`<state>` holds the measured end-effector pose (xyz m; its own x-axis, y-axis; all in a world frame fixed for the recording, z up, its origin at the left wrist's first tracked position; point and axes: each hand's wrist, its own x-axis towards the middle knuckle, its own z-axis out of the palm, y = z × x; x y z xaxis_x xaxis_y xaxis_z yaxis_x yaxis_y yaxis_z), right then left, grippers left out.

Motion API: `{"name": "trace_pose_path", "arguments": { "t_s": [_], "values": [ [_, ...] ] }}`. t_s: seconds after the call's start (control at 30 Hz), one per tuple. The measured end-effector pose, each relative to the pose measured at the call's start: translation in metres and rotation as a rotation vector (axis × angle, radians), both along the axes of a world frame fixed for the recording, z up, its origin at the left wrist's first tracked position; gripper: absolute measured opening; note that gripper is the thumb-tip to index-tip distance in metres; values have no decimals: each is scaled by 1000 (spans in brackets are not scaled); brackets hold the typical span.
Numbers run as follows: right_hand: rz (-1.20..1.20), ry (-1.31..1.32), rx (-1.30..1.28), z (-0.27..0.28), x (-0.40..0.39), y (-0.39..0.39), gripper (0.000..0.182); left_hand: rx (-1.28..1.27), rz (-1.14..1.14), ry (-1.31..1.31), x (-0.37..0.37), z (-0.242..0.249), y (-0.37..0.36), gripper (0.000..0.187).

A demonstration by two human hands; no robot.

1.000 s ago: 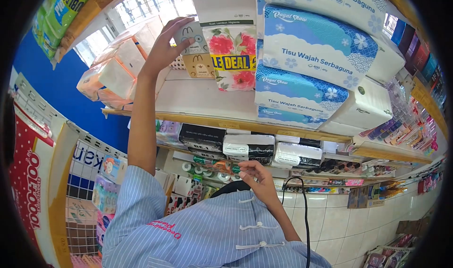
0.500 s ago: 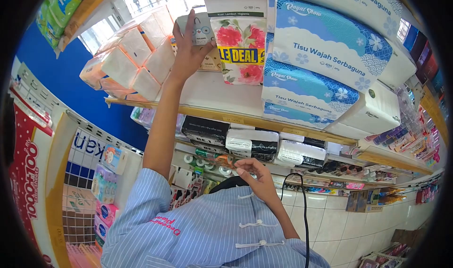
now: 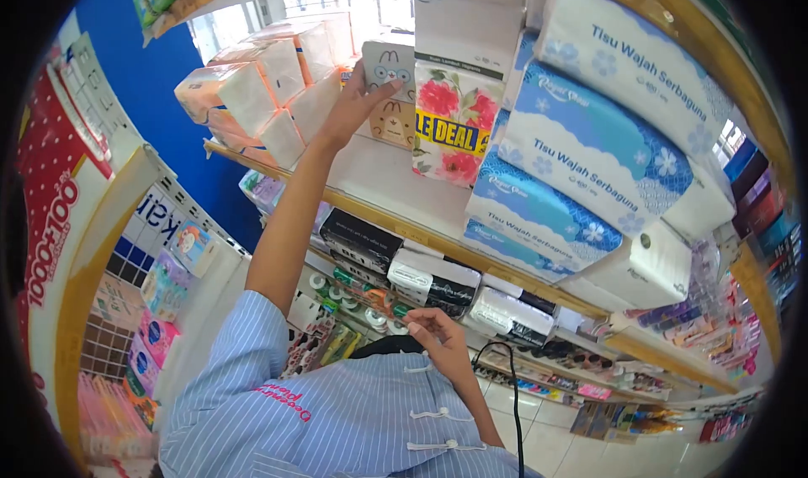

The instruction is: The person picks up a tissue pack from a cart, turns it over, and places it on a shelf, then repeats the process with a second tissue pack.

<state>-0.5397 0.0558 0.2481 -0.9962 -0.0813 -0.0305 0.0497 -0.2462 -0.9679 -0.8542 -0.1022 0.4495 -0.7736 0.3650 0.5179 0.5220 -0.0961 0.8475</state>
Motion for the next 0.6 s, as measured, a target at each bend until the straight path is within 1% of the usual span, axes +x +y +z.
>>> {"name": "trace_pose_path", "arguments": {
  "t_s": [0.07,0.17,0.27,0.37,0.47,0.6],
  "values": [
    [19,-2,5,4,0,4,25,17,-22,-87,-6,-1,-3,82],
    [51,-1,32,6,2,13,25,113,98,-106,-25,-7,-5,82],
    [56,12,44,7,5,22,24,148,-8,-177,-38,-2,3,87],
    [59,-1,56,9,9,34,23,-14,107,-165,-40,6,7,86],
    [34,5,29,9,16,45,24,100,71,-174,-29,7,12,86],
    [21,2,-4,8,25,55,26,213,-29,-139,-46,-2,2,84]
  ]
}}
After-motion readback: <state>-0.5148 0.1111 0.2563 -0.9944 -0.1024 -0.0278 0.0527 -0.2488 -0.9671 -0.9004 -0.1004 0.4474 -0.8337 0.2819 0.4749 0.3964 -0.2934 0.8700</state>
